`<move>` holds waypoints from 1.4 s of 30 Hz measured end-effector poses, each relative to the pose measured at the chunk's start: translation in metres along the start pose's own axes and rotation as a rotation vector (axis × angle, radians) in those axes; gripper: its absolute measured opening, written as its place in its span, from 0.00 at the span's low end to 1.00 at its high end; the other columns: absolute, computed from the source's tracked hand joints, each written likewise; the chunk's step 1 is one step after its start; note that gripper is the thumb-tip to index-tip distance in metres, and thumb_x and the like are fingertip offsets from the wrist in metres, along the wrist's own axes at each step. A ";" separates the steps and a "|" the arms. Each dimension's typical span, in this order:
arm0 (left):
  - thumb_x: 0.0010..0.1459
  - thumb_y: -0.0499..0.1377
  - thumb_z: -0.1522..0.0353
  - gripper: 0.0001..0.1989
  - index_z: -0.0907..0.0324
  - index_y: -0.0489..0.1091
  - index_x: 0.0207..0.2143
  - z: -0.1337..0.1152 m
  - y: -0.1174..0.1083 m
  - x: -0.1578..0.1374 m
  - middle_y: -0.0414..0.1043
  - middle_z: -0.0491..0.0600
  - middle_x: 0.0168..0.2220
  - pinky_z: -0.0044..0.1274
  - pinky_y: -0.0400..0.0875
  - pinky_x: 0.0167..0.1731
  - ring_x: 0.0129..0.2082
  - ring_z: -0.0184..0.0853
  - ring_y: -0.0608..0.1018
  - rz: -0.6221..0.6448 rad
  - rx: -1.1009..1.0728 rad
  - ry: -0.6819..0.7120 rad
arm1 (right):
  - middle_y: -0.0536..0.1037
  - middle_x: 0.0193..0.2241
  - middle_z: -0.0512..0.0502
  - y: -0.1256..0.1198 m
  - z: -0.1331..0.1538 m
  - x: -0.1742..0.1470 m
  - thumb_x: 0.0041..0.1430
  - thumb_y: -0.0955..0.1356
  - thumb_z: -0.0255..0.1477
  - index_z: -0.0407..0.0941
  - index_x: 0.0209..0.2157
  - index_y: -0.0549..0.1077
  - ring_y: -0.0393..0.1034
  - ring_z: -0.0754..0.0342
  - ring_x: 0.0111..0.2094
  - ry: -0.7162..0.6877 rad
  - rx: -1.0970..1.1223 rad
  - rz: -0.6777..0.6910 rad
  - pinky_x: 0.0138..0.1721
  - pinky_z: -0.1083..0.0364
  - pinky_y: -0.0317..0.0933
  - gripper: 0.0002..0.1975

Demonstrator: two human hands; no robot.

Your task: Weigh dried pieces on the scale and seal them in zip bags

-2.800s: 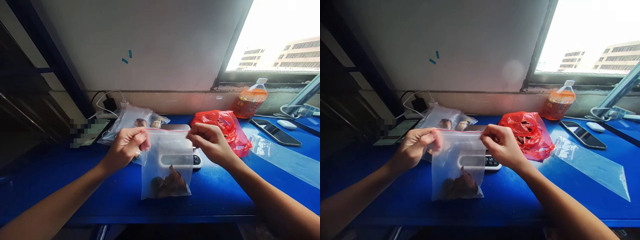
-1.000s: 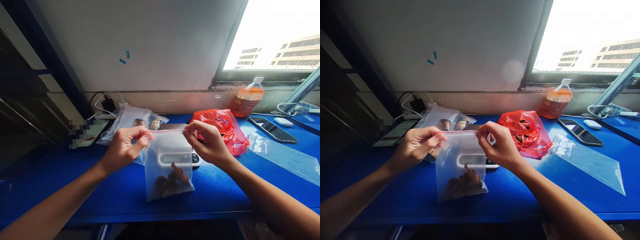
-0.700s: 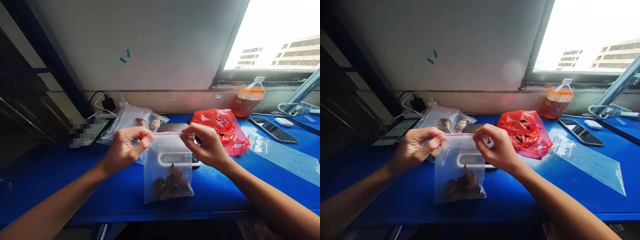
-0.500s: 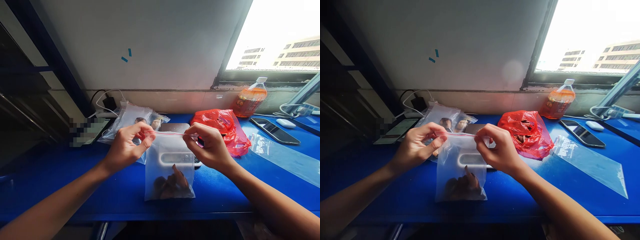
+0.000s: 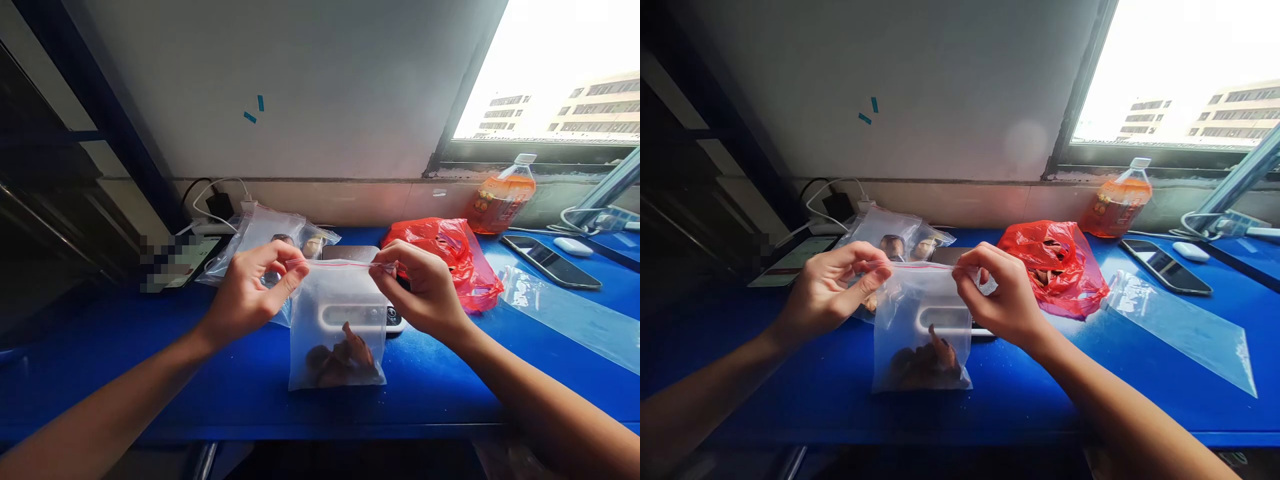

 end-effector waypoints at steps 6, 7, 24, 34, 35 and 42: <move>0.58 0.59 0.67 0.05 0.58 0.72 0.31 -0.001 0.011 -0.005 0.74 0.44 0.28 0.22 0.69 0.26 0.28 0.32 0.76 0.092 0.008 0.018 | 0.72 0.27 0.49 0.011 0.003 -0.003 0.58 0.67 0.20 0.42 0.30 0.71 0.64 0.60 0.28 -0.043 0.013 0.064 0.29 0.59 0.58 0.04; 0.58 0.59 0.67 0.05 0.58 0.72 0.31 -0.003 0.012 -0.006 0.74 0.44 0.27 0.22 0.69 0.27 0.28 0.31 0.76 0.096 0.013 0.033 | 0.72 0.27 0.49 0.012 0.004 -0.004 0.58 0.67 0.19 0.42 0.30 0.71 0.64 0.60 0.28 -0.043 0.015 0.064 0.29 0.59 0.59 0.05; 0.58 0.61 0.66 0.06 0.58 0.73 0.29 0.001 0.007 -0.003 0.75 0.45 0.27 0.23 0.67 0.26 0.28 0.33 0.76 0.072 0.051 0.017 | 0.75 0.25 0.49 0.011 0.004 -0.005 0.60 0.68 0.20 0.43 0.29 0.72 0.66 0.60 0.27 -0.050 -0.010 0.039 0.27 0.60 0.59 0.07; 0.59 0.60 0.69 0.05 0.58 0.73 0.30 -0.004 0.016 -0.005 0.77 0.44 0.29 0.21 0.70 0.30 0.28 0.30 0.76 0.110 0.061 0.088 | 0.74 0.27 0.46 0.020 0.011 -0.010 0.60 0.67 0.20 0.41 0.32 0.73 0.66 0.59 0.27 -0.137 -0.127 0.078 0.28 0.59 0.60 0.04; 0.58 0.59 0.69 0.05 0.58 0.73 0.30 -0.006 0.016 -0.005 0.76 0.44 0.29 0.21 0.71 0.30 0.28 0.30 0.76 0.110 0.066 0.109 | 0.74 0.27 0.46 0.021 0.011 -0.011 0.60 0.67 0.20 0.41 0.32 0.73 0.66 0.59 0.27 -0.133 -0.116 0.079 0.28 0.59 0.60 0.04; 0.58 0.59 0.72 0.04 0.58 0.72 0.30 -0.012 0.018 -0.010 0.75 0.44 0.28 0.20 0.72 0.31 0.27 0.29 0.75 0.102 0.098 0.208 | 0.74 0.25 0.48 0.025 0.018 -0.011 0.59 0.66 0.18 0.41 0.30 0.72 0.66 0.60 0.26 -0.113 -0.046 0.082 0.28 0.59 0.60 0.07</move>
Point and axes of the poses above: each hand's wrist, its own x-axis towards the middle knuckle, its own y-axis out of the palm, z = x × y, the point moved 7 cm from there along x, towards the middle knuckle
